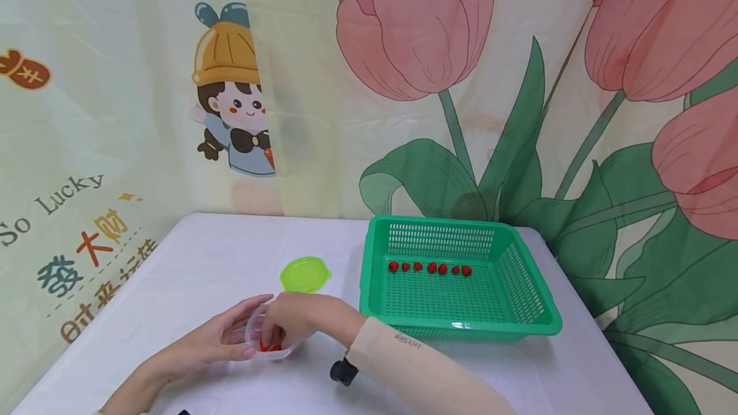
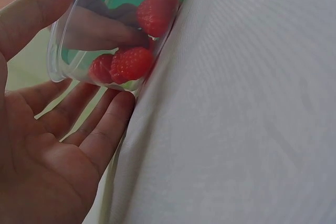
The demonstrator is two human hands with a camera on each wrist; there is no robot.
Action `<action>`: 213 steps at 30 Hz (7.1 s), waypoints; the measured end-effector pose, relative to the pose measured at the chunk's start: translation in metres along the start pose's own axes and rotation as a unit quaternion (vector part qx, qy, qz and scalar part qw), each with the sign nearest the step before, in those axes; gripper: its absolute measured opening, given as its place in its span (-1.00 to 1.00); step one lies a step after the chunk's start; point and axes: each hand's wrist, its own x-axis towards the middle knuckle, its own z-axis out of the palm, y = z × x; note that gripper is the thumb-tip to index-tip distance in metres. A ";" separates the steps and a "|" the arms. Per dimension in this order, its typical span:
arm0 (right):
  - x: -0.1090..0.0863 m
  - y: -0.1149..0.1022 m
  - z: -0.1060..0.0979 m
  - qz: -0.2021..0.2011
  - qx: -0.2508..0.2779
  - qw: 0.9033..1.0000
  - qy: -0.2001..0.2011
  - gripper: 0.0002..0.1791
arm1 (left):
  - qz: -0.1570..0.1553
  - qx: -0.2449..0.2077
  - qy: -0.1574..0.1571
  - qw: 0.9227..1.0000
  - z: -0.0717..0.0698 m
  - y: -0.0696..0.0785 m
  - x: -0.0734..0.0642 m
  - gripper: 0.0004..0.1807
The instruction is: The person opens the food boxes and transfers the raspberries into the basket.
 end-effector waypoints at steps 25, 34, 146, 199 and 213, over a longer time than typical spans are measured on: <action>0.003 0.000 0.002 0.010 -0.007 1.000 -0.028 -0.80 | 0.003 -0.008 -0.009 1.000 0.000 -0.001 0.002 -0.07; 0.003 0.000 0.002 0.005 -0.009 1.000 -0.019 -0.84 | 0.006 -0.003 -0.005 1.000 0.001 0.000 -0.001 -0.05; -0.302 0.239 -0.020 0.355 0.079 0.927 0.087 -0.78 | -0.052 0.005 0.030 0.998 0.003 0.004 0.000 -0.07; -0.160 0.062 -0.074 0.097 0.064 0.976 0.184 -0.63 | -0.045 0.001 0.027 0.999 0.002 0.000 0.000 -0.07; -0.075 0.020 -0.043 0.042 0.090 0.985 0.138 -0.59 | -0.047 0.005 0.030 0.998 0.002 0.001 0.000 -0.07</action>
